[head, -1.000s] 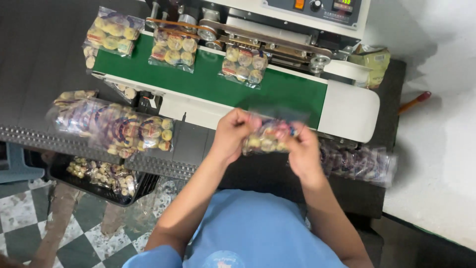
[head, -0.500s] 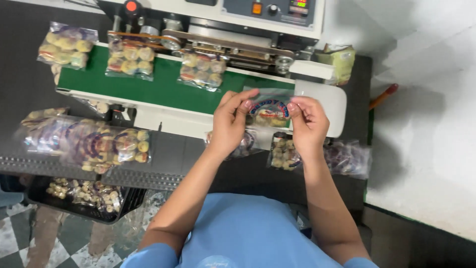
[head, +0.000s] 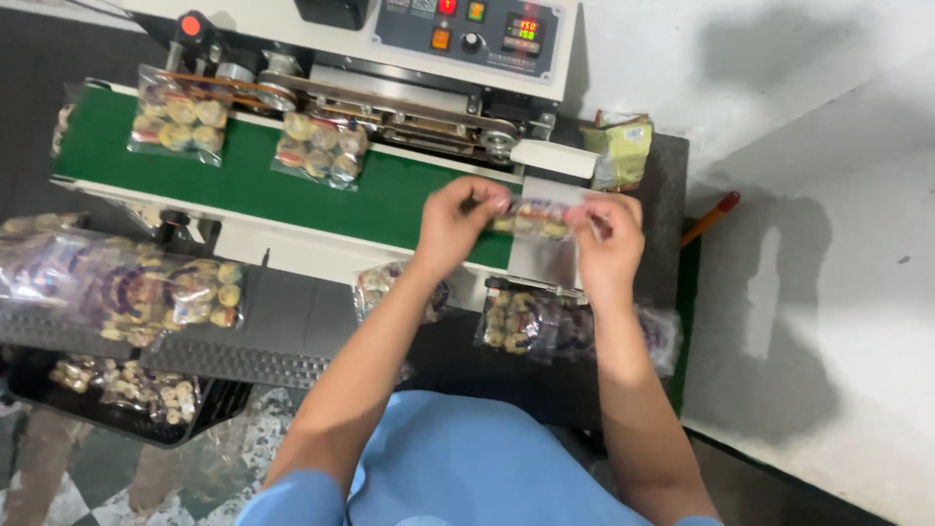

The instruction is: Feeding small plastic bags filled with food items into a continuous heat sealing machine for packaging.

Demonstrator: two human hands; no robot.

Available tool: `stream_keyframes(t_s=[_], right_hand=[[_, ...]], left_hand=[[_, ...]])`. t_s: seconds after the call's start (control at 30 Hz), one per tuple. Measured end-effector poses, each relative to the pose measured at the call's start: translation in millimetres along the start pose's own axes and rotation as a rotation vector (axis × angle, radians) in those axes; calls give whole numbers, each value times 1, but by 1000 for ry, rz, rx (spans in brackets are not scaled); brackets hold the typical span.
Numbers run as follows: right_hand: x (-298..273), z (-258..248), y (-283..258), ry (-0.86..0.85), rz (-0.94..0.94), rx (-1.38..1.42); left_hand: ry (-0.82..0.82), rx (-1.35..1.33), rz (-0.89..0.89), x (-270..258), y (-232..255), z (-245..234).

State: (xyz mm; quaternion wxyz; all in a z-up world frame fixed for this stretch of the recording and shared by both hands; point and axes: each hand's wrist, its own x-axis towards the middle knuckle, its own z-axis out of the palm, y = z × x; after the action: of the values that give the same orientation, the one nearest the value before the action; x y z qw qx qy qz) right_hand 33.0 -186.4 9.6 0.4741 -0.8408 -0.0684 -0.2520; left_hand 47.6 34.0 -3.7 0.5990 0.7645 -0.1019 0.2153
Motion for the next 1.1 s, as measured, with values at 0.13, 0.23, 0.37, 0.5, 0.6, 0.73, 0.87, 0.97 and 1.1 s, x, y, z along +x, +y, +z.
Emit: stream_keyframes(t_s=[0.13, 0.23, 0.37, 0.5, 0.6, 0.73, 0.87, 0.97, 1.1], right_hand=[[18, 27, 77, 167, 495, 357], [35, 42, 91, 252, 562, 288], [55, 69, 130, 269, 586, 177], [61, 96, 120, 153, 620, 165], [60, 100, 117, 108, 547, 66], [44, 93, 87, 118, 467, -1], [15, 84, 109, 310, -35, -300], [-15, 74, 59, 240, 164, -7], [-71, 66, 9, 263, 354, 72]], left_hand=[[216, -516, -735, 16, -66, 72], [309, -640, -935, 22, -88, 92], [248, -663, -837, 19, -60, 53], [247, -427, -593, -22, -46, -49], [63, -393, -620, -62, -40, -141], [-113, 5, -693, -110, -88, -200], [-436, 357, -463, -115, -110, -172], [-424, 512, -410, -128, -151, -147], [-389, 629, -249, -154, -152, -144]])
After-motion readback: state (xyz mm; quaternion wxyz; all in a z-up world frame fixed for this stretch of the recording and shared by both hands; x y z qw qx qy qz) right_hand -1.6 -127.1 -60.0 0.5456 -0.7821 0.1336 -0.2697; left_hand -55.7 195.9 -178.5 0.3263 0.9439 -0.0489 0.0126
